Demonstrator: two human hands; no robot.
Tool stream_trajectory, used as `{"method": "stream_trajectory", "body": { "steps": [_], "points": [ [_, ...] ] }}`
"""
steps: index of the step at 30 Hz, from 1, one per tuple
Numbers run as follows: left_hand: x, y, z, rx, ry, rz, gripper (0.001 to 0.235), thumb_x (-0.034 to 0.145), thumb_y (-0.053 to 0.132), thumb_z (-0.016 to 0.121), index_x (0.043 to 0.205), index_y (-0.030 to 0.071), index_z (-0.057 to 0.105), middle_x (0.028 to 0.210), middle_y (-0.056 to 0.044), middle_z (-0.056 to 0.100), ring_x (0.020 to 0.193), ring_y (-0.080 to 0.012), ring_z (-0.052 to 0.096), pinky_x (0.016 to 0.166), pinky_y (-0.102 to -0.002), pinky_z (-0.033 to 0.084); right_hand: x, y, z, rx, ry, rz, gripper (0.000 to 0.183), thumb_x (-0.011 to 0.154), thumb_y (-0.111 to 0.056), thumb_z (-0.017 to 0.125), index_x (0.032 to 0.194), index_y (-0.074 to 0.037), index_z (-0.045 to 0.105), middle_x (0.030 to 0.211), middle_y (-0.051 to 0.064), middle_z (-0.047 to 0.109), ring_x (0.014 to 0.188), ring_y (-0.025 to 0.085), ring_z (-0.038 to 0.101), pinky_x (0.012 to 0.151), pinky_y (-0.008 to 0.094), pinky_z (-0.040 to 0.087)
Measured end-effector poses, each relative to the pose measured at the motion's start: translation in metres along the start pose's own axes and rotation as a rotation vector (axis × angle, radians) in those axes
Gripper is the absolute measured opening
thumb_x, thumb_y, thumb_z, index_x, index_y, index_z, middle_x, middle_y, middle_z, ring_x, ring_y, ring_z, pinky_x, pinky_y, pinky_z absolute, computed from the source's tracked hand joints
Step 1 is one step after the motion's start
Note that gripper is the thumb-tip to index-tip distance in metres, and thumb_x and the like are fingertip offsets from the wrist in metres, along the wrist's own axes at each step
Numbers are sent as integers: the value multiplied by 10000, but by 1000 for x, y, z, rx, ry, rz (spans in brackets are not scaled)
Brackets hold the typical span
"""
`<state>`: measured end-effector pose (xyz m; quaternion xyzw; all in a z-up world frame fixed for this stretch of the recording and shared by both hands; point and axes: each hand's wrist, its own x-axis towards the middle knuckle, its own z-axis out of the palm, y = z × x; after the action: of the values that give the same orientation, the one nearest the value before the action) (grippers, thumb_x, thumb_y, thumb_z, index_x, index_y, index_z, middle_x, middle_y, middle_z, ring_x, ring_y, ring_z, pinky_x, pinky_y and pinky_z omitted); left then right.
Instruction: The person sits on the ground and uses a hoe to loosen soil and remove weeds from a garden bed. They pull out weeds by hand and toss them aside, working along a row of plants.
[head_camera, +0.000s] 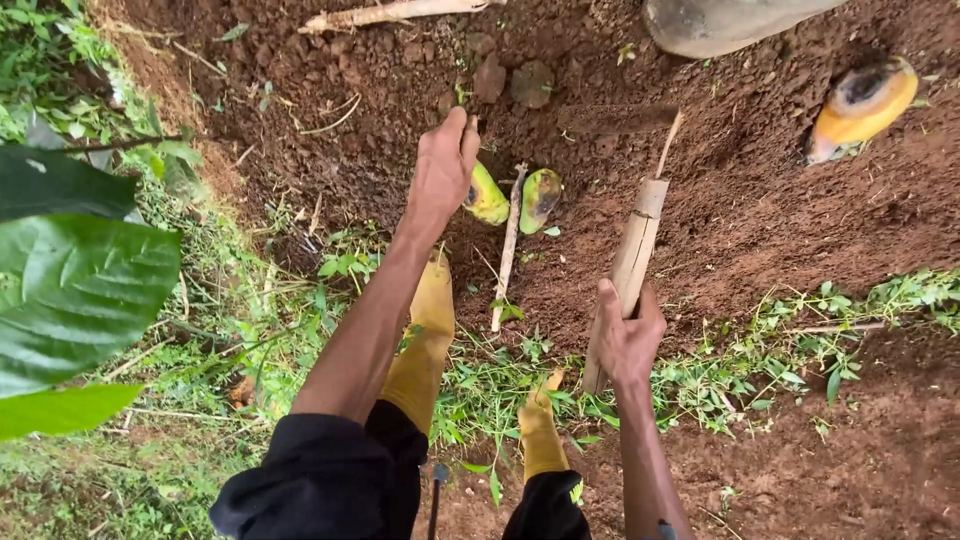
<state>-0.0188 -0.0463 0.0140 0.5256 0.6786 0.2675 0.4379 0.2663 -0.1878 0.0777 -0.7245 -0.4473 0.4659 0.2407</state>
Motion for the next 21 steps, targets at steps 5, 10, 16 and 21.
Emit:
{"method": "stream_trajectory", "body": {
  "steps": [5, 10, 16, 21],
  "points": [
    [6, 26, -80, 67, 429, 335, 236, 1098, 51, 425, 910, 37, 567, 668, -10, 608, 442, -53, 517, 269, -162, 356, -10, -9, -1, 8, -24, 90, 684, 931, -558, 563, 1281, 29, 555, 835, 96, 670, 541, 166, 629, 404, 282, 579],
    [0, 56, -103, 171, 314, -19, 195, 963, 104, 702, 1038, 109, 522, 656, 38, 534, 429, -47, 387, 287, -165, 306, -14, -5, 11, -54, -28, 87, 667, 929, -576, 528, 1217, 24, 573, 789, 123, 689, 515, 203, 648, 387, 326, 588],
    [30, -10, -31, 692, -6, -228, 437, 1043, 395, 630, 1376, 150, 487, 724, -4, 546, 499, -96, 428, 368, -205, 355, -9, -18, 30, -40, -51, 151, 556, 955, -475, 580, 1168, 38, 577, 794, 130, 653, 513, 225, 641, 388, 352, 597],
    [76, -58, 11, 701, -127, -182, 549, 1026, 409, 640, 1489, 155, 494, 849, -49, 670, 639, -118, 635, 493, -221, 567, -9, -14, 37, -89, -46, 95, 589, 956, -443, 566, 1237, 74, 557, 802, 155, 677, 518, 242, 671, 402, 358, 632]
  ]
}}
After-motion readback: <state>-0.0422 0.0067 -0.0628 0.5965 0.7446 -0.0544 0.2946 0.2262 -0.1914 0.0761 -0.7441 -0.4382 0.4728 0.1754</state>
